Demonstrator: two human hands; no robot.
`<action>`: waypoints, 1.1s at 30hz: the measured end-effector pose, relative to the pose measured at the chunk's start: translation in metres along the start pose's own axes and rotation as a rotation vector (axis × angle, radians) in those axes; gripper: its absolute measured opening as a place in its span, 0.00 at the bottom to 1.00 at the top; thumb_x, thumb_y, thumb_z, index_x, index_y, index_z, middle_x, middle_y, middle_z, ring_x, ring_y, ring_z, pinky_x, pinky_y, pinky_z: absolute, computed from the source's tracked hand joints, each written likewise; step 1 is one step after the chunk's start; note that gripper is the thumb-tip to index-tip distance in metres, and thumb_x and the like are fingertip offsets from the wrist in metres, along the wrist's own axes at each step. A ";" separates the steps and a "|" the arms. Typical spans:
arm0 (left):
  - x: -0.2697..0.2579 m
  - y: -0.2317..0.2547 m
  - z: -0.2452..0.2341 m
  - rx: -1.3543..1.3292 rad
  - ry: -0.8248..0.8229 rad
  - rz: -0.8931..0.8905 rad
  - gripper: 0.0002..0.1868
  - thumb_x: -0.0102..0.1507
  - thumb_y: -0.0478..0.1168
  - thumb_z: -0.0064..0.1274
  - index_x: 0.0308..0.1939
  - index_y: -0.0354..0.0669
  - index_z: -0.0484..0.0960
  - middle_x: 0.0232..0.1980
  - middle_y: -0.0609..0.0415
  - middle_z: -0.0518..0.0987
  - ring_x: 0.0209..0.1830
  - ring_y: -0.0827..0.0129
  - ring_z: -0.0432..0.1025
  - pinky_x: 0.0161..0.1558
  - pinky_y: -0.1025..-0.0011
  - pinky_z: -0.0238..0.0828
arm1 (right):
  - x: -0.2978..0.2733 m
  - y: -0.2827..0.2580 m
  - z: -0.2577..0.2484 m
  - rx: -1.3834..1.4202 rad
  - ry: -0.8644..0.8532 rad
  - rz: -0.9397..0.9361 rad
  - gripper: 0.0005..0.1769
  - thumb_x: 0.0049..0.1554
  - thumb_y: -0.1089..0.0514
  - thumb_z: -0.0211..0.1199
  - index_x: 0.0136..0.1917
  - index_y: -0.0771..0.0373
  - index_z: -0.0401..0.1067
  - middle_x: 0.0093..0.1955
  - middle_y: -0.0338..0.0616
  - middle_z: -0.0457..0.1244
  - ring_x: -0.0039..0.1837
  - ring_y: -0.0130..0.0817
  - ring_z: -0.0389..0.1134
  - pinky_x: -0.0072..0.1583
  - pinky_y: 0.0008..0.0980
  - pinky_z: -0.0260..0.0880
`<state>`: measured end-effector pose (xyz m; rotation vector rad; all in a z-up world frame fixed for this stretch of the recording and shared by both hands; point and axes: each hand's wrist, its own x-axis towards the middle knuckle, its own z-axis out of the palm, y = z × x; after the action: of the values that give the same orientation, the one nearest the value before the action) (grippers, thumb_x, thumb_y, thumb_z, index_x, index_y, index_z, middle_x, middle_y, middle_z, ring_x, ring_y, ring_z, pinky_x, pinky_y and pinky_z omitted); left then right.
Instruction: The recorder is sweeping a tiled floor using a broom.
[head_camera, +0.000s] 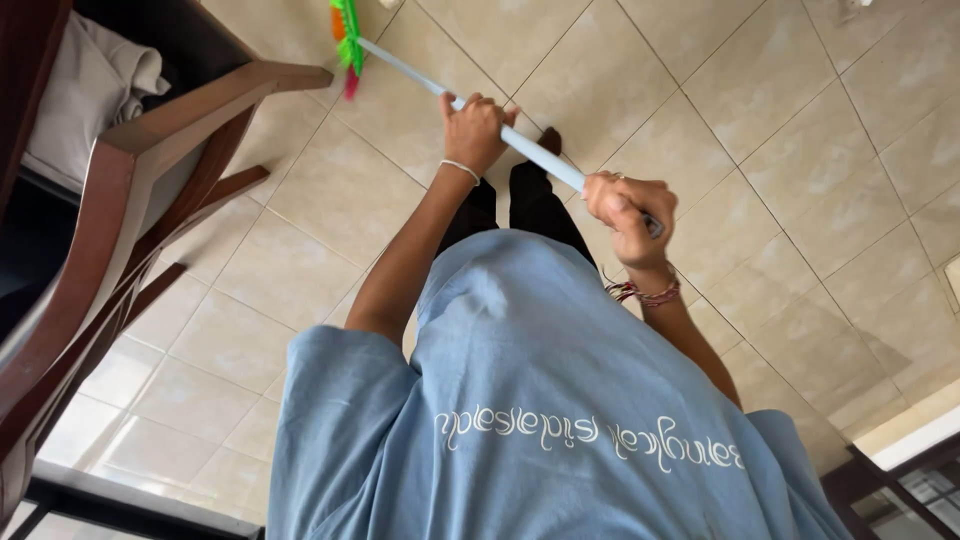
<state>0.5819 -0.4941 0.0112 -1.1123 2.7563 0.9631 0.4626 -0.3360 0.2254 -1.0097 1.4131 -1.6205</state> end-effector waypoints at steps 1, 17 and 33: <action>0.008 -0.007 0.015 0.004 -0.001 0.006 0.23 0.69 0.52 0.52 0.22 0.48 0.84 0.30 0.57 0.79 0.43 0.64 0.74 0.61 0.45 0.52 | 0.002 0.007 0.000 0.001 0.006 -0.003 0.18 0.61 0.65 0.48 0.29 0.65 0.54 0.28 0.40 0.53 0.34 0.30 0.52 0.49 0.38 0.65; 0.045 0.225 0.074 -0.089 -0.129 0.506 0.18 0.66 0.52 0.49 0.25 0.54 0.84 0.29 0.60 0.78 0.42 0.68 0.75 0.63 0.36 0.46 | -0.087 -0.090 -0.133 -0.253 0.388 -0.112 0.17 0.57 0.66 0.48 0.28 0.64 0.50 0.26 0.42 0.49 0.28 0.31 0.48 0.40 0.38 0.60; 0.100 0.152 0.103 0.023 -0.371 0.376 0.20 0.67 0.56 0.47 0.33 0.49 0.86 0.34 0.55 0.81 0.44 0.60 0.78 0.72 0.33 0.27 | 0.021 -0.085 -0.140 -0.329 0.054 0.198 0.15 0.62 0.64 0.55 0.33 0.69 0.61 0.32 0.45 0.57 0.37 0.37 0.59 0.60 0.46 0.68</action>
<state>0.3897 -0.4153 -0.0135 -0.3600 2.6926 1.0380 0.3235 -0.2891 0.3002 -0.9757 1.7967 -1.3073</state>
